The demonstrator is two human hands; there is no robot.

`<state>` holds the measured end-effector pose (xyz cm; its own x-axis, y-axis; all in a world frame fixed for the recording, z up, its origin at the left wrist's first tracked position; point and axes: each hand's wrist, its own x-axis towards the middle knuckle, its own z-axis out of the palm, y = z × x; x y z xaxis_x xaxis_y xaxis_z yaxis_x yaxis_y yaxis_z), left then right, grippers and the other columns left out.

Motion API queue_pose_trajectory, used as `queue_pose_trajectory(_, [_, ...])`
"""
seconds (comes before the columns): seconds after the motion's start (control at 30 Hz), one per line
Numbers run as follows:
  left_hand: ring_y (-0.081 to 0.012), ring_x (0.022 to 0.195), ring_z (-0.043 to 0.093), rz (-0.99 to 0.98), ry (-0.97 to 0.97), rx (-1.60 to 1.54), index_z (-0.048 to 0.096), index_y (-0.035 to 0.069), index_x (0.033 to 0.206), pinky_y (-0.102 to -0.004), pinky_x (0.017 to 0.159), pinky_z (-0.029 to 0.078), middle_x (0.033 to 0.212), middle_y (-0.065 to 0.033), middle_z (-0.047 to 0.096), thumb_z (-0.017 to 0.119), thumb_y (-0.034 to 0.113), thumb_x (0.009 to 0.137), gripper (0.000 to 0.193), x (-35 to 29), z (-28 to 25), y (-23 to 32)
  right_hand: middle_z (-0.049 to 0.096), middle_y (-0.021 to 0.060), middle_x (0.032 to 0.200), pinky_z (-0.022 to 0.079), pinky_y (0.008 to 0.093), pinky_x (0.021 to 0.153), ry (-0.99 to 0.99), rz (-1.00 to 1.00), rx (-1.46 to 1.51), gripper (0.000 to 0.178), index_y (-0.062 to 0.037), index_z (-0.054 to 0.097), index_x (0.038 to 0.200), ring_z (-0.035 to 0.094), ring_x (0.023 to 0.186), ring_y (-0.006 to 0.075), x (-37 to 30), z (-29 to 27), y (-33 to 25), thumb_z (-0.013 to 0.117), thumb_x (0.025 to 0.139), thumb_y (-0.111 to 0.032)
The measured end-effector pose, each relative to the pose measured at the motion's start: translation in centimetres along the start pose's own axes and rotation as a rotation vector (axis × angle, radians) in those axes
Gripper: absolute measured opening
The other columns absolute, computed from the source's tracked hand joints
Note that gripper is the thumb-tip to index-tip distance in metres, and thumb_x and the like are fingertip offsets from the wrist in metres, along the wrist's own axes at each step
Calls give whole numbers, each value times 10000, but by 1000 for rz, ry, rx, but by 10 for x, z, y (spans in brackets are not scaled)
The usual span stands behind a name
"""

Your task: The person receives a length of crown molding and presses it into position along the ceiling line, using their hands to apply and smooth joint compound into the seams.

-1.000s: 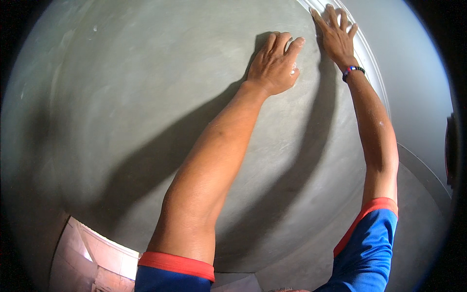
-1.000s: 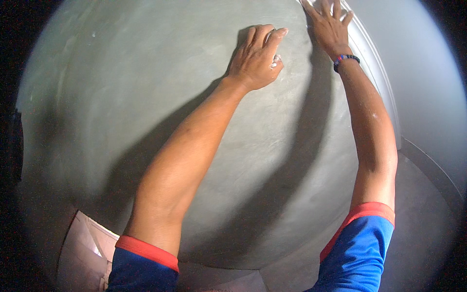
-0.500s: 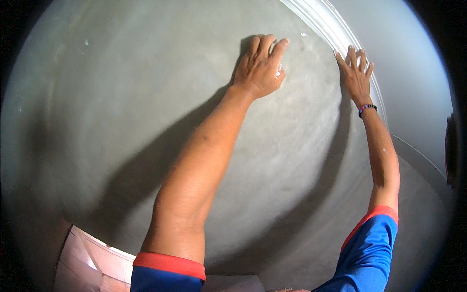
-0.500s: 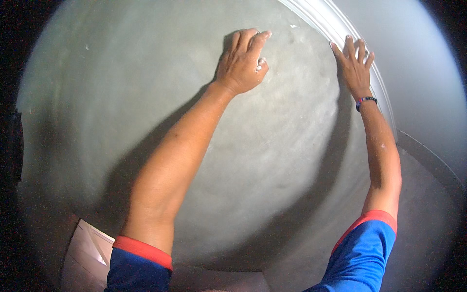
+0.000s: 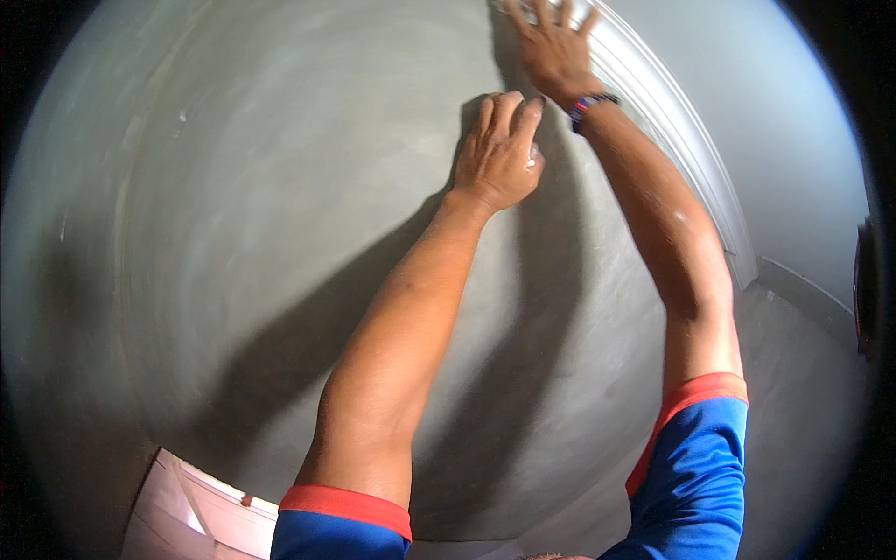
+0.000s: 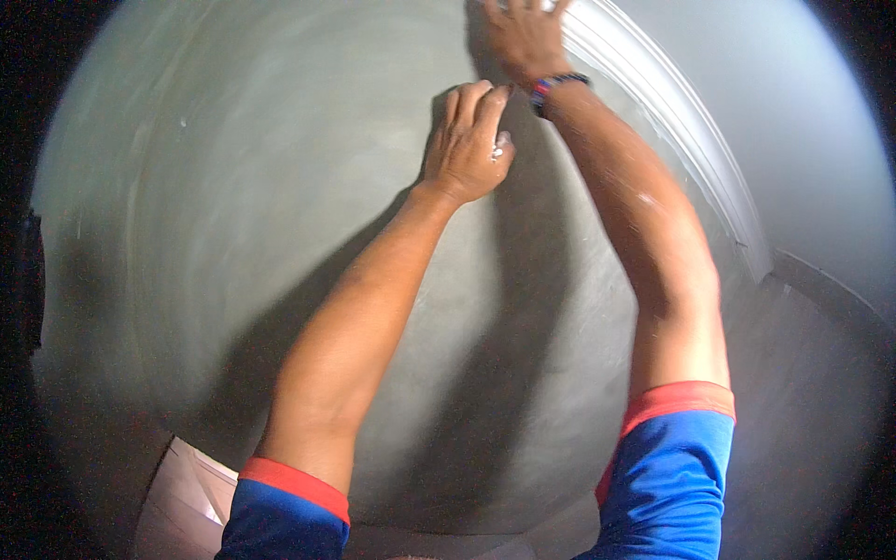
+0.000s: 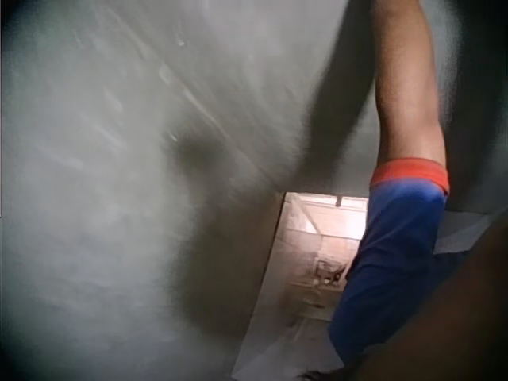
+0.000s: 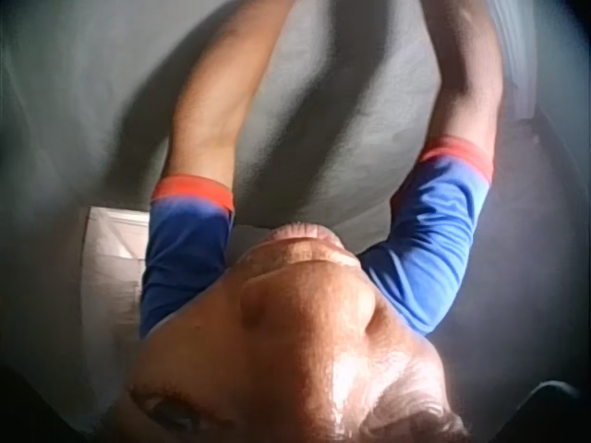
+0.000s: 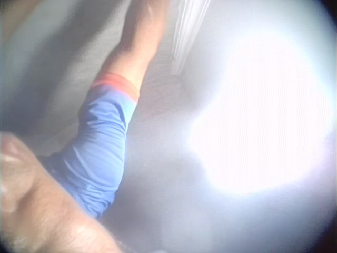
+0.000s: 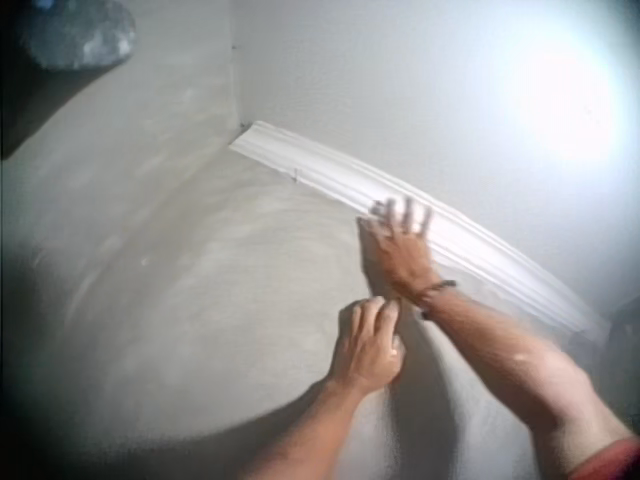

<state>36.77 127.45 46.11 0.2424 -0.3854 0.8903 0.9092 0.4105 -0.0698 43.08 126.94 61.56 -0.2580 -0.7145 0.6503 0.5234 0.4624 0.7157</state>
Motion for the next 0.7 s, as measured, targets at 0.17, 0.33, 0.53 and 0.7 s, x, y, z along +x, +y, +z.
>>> queue_pose_trajectory(0.17, [-395,1182,437,-6,-54,5,495,14,1225,-487,1008,385,1259,-219,460,646,66,778,474,3,1,4,228,203,1577,72,716,1131,-107,183,-72,541,-174,354,1499,141,1456,472,11,31,1,438,974,-271])
queue_pose_trajectory(0.33, [-364,1182,443,56,3,10,474,45,1341,-470,1019,376,1251,-190,479,634,41,764,599,1,8,5,314,224,1531,112,715,1119,74,152,-134,525,-158,405,1469,193,1438,481,-30,67,39,452,951,-229])
queue_pose_trajectory(0.53, [-335,1213,417,35,-60,93,439,85,1381,-466,1036,362,1288,-161,451,623,66,803,607,-4,9,-1,257,125,1589,160,733,1108,-224,132,-526,649,-362,238,1539,165,1463,440,-110,79,101,497,971,-183])
queue_pose_trajectory(0.7, [-320,1230,398,44,-84,157,442,97,1384,-444,1040,368,1293,-143,448,628,82,811,603,-2,8,-3,208,95,1606,190,691,1130,-243,74,-589,673,-471,188,1519,175,1469,393,-161,96,170,481,991,-174])
